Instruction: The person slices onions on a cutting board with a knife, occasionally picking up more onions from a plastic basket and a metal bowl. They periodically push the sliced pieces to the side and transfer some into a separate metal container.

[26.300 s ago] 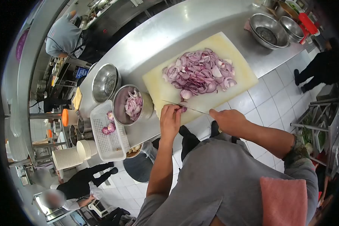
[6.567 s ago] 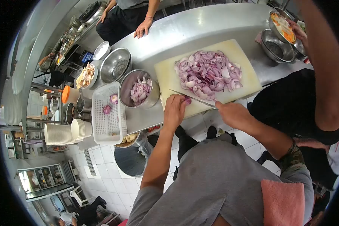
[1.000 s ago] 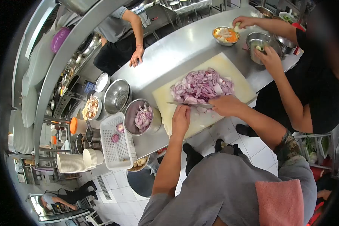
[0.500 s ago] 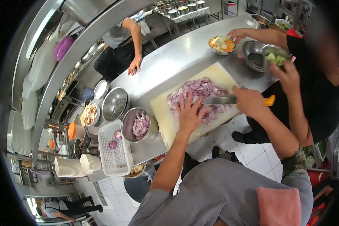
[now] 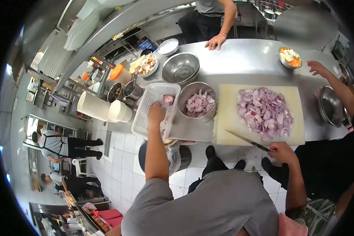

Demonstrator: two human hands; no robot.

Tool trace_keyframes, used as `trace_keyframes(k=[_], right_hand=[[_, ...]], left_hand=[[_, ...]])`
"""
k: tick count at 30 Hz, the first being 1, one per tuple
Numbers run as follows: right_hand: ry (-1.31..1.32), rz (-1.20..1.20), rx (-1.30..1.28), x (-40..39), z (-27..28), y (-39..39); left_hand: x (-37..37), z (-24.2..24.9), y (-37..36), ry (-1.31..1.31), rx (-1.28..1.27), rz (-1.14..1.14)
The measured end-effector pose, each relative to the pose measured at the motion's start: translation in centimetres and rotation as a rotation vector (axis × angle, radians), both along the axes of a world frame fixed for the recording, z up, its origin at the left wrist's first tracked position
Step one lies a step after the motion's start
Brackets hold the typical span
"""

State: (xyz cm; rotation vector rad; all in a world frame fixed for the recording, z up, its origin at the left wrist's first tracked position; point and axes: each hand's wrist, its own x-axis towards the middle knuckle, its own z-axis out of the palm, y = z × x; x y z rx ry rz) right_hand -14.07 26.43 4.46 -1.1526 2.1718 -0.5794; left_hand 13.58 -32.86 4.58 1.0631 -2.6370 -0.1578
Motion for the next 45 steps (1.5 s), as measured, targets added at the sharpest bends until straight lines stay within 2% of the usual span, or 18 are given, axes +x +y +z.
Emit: trace_keyframes(k=[1,4,6,7,8,9,11,12,14,16,18,20,21,24,26,28,36,45], right_hand=[[-0.012,-0.018,-0.005,-1.2,0.0,-0.5],[0.083,-0.102,-0.095,-3.1,0.9,-1.8],[0.17,-0.077,-0.107,-3.5,2.4,-3.0],[0.14,-0.082,0.028,-3.1,3.8,-3.8],[0.082,-0.109,0.031,-2.4,4.3,-4.3],[0.026,-0.145,0.033,-1.7,4.6,-4.5],[-0.077,-0.209,0.025,-0.8,4.9,-4.4],[-0.13,-0.231,0.021,-0.3,5.0,-4.1],[-0.224,-0.279,-0.033,1.1,5.1,-3.5],[-0.292,-0.318,-0.155,2.3,4.9,-3.9],[-0.216,-0.297,-0.141,3.2,4.8,-4.2],[-0.083,-0.263,-0.098,4.2,4.6,-3.9],[0.009,-0.235,-0.057,4.8,4.4,-3.6],[0.105,-0.176,0.024,6.2,4.1,-2.3],[0.127,-0.169,0.138,7.1,5.9,-2.5],[0.142,-0.152,0.092,7.5,6.4,-2.0],[0.225,0.011,0.129,8.5,8.1,-1.7],[0.178,0.028,0.276,9.0,9.9,-2.7]], left_hand=[[1.3,0.2,-0.3,-0.163,0.11,0.056],[1.5,0.6,1.9,-0.076,1.012,0.383],[2.7,-3.4,-0.4,0.101,0.952,0.268],[3.0,-5.0,-1.7,0.164,0.959,0.259],[3.5,-5.7,-2.5,0.227,0.962,0.247],[4.1,-4.6,-2.3,0.34,0.911,0.262],[3.4,1.6,0.6,0.552,0.815,0.257],[2.3,5.4,3.5,0.658,0.934,0.163],[-1.5,8.6,11.3,0.66,1.001,-0.15],[-5.9,5.3,18.6,0.496,1.047,-0.354],[-9.8,1.6,25.2,0.275,0.896,-0.46],[-11.8,-2.4,26.7,0.3,0.748,-0.531],[-12.5,-2.7,27.5,0.314,0.675,-0.562],[-12.3,-2.6,27.8,0.475,0.412,-0.435],[-11.6,-2.6,27.5,0.524,0.518,-0.425],[-10.8,-3.3,27.9,0.547,0.604,-0.486],[-10.9,-3.9,29.2,0.59,0.473,-0.506],[-10.7,-4.3,29.3,0.599,0.405,-0.509]])
